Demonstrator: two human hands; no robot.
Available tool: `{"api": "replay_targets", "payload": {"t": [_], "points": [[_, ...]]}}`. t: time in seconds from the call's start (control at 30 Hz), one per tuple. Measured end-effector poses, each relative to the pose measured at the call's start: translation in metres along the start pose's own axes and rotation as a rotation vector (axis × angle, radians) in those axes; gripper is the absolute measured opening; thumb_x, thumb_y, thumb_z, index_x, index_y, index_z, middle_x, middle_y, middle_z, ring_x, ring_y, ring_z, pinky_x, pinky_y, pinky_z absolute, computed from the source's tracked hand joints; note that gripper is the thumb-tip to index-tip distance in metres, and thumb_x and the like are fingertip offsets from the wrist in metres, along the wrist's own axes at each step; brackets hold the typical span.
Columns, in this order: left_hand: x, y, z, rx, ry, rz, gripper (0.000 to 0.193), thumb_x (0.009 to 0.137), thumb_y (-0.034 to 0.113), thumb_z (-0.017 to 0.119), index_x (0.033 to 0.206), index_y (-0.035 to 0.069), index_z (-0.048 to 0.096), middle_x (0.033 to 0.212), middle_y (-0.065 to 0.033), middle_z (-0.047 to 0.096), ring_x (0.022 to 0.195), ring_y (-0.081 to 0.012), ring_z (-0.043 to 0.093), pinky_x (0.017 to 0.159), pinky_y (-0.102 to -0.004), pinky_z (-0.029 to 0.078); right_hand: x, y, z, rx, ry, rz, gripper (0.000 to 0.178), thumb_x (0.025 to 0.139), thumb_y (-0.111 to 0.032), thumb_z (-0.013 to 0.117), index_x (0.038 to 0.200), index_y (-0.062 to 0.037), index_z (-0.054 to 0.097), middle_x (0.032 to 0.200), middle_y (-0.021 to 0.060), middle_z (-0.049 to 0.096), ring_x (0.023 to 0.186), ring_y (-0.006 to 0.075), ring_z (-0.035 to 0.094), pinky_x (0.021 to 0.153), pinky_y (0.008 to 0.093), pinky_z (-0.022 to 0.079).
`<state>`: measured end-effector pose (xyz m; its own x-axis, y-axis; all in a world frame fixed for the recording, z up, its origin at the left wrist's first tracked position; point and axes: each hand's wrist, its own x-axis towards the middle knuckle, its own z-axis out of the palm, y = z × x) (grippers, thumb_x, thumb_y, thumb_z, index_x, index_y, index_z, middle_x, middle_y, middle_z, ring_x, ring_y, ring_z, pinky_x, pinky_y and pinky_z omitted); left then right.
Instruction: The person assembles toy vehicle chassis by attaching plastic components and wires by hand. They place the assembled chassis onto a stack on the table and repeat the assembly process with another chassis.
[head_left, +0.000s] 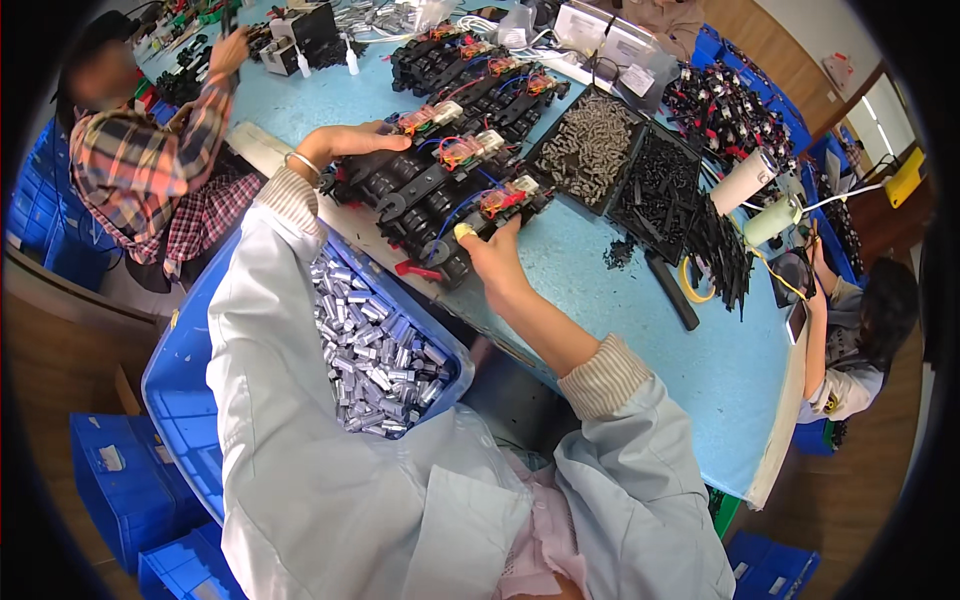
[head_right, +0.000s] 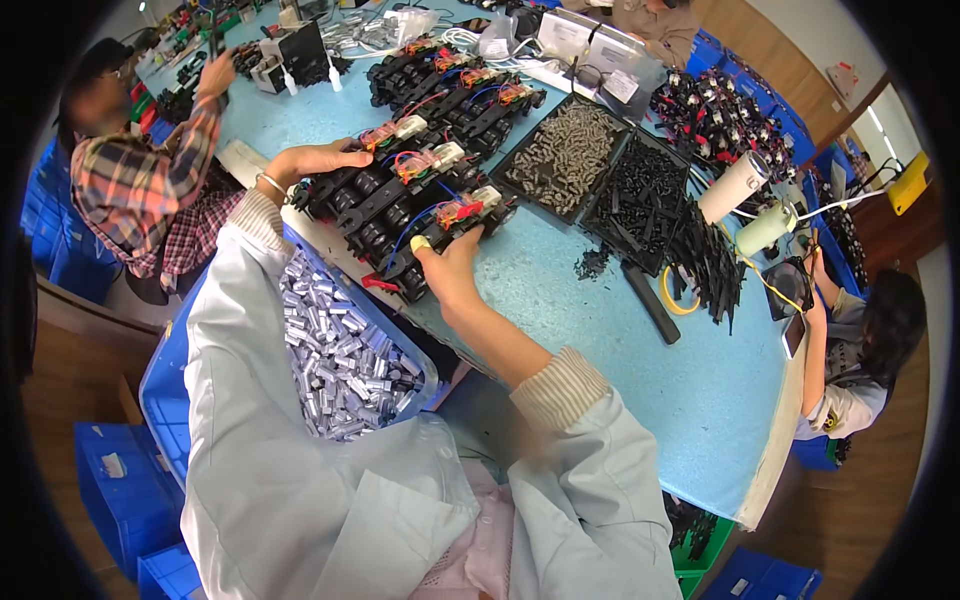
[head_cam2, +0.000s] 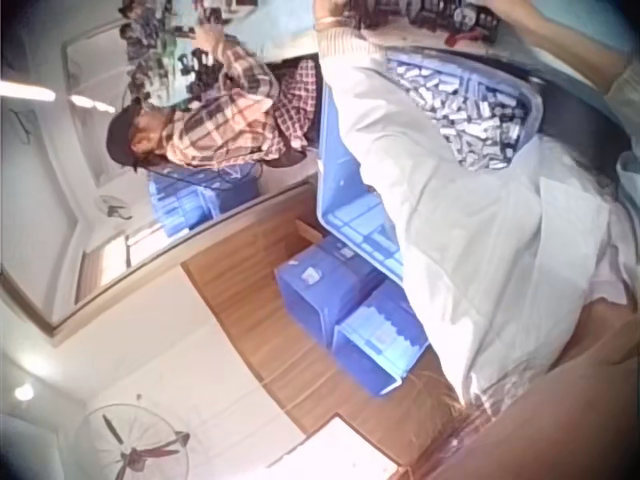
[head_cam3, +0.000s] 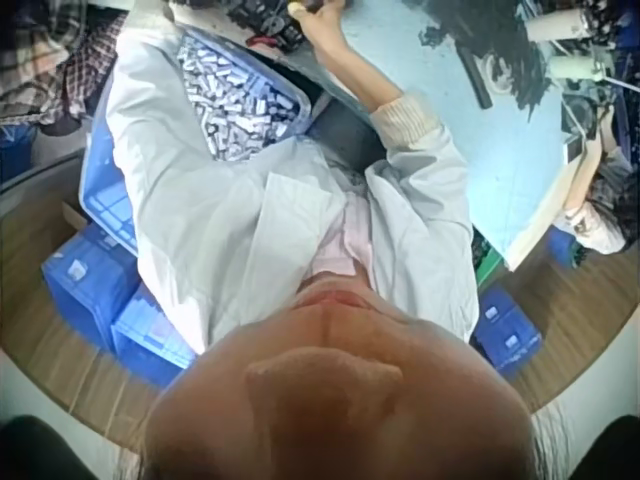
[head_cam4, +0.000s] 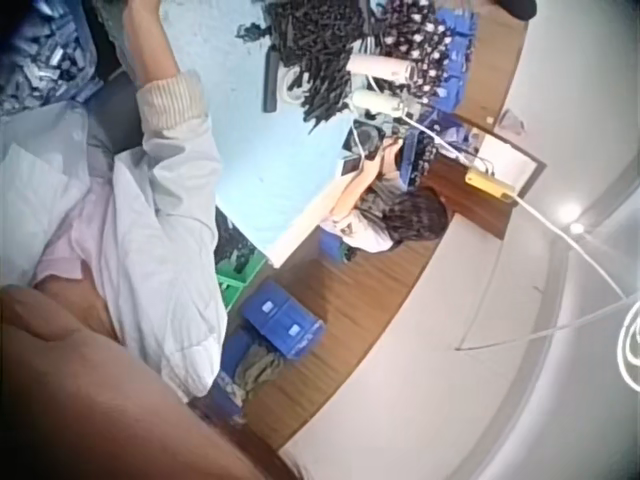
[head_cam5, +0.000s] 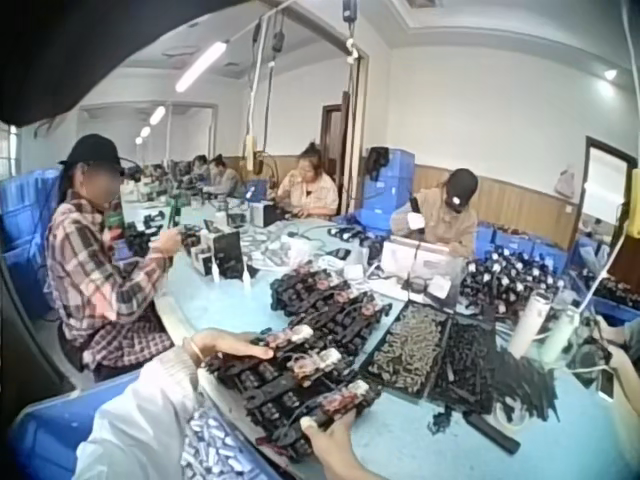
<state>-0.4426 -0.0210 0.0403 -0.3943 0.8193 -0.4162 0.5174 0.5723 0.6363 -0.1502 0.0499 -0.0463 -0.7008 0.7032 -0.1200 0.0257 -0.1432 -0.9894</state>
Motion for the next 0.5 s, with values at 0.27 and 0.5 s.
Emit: {"api": "replay_targets", "payload": {"t": [0.27,0.5], "points": [[-0.018,0.001,-0.038,-0.264,-0.105,0.078,0.081,0.076,0.059,0.066,0.126,-0.003,0.048,0.112,-0.0086,0.06,0.093,-0.0181,0.059,0.085,-0.0321,0.048,0.044,-0.005,0.048,-0.115,0.031,0.03,0.109,0.074,-0.021,0.07,0.142,0.0085,-0.011,0.146,0.0302,0.008,0.137,0.0377,0.012,0.113,0.0373,0.013],[0.0,-0.063,-0.091,0.177,0.386,-0.026,0.068,0.08,0.049,0.065,0.124,-0.001,0.05,0.117,-0.0139,0.059,0.099,-0.0249,0.059,0.088,-0.0341,0.047,0.08,-0.033,0.1,-0.174,-0.029,0.069,0.108,0.076,-0.027,0.068,0.142,0.0082,-0.008,0.148,0.0275,0.013,0.139,0.0316,0.012,0.113,0.0358,0.016]]}}
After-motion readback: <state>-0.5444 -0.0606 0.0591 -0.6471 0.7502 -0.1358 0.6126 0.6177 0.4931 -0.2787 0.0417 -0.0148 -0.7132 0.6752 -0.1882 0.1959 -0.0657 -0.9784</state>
